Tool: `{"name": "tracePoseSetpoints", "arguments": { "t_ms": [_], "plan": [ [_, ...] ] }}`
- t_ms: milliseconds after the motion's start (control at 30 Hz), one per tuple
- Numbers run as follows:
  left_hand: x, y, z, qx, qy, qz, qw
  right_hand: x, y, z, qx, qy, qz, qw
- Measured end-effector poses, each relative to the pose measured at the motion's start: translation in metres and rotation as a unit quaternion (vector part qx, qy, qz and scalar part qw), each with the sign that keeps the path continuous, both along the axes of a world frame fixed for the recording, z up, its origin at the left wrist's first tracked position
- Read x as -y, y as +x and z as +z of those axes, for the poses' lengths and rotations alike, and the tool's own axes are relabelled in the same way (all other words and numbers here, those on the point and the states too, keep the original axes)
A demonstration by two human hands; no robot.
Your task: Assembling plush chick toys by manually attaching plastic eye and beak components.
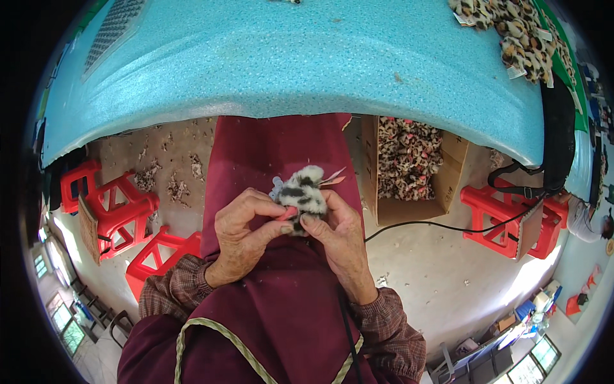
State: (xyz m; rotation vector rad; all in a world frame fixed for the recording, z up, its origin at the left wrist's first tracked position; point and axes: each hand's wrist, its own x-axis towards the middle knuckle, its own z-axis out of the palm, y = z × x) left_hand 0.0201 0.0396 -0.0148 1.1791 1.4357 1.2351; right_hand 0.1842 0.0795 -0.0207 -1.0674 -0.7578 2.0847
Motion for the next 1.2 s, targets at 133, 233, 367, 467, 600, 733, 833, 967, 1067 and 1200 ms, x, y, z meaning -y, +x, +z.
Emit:
{"name": "tracePoseSetpoints", "arguments": {
  "t_ms": [133,233,367,467,600,733,833,967,1067,1200],
  "plan": [
    [-0.003,0.006,0.013,-0.048,0.046,-0.027,0.997,0.003,-0.002,-0.009,-0.072,-0.047,-0.054,0.995],
    [0.002,0.009,0.006,0.029,-0.006,0.008,1.0,0.001,-0.001,-0.004,-0.083,-0.056,-0.08,0.992],
    [-0.001,0.009,0.0,0.069,-0.056,0.031,0.996,0.004,0.0,-0.008,-0.065,-0.033,-0.047,0.996],
    [-0.002,0.009,-0.006,0.116,-0.084,0.043,0.989,0.003,-0.001,-0.004,-0.048,-0.05,-0.046,0.997],
    [-0.002,0.006,-0.004,0.17,-0.144,0.048,0.974,0.001,-0.003,0.008,-0.033,-0.029,-0.01,0.999],
    [-0.003,0.008,-0.003,0.092,-0.108,0.026,0.99,0.002,-0.002,0.007,0.023,-0.027,0.012,0.999],
    [-0.001,0.008,-0.006,0.098,-0.134,0.018,0.986,0.003,-0.004,0.006,0.09,0.014,0.015,0.996],
    [0.002,0.013,-0.012,0.2,-0.167,0.019,0.965,0.002,-0.001,0.004,0.11,0.004,0.017,0.994],
    [0.006,0.014,-0.013,0.314,-0.212,0.021,0.925,0.005,0.001,0.004,0.13,0.023,0.009,0.991],
    [0.011,0.018,-0.016,0.407,-0.256,0.041,0.876,0.006,-0.003,0.006,0.223,0.084,0.001,0.971]
  ]
}}
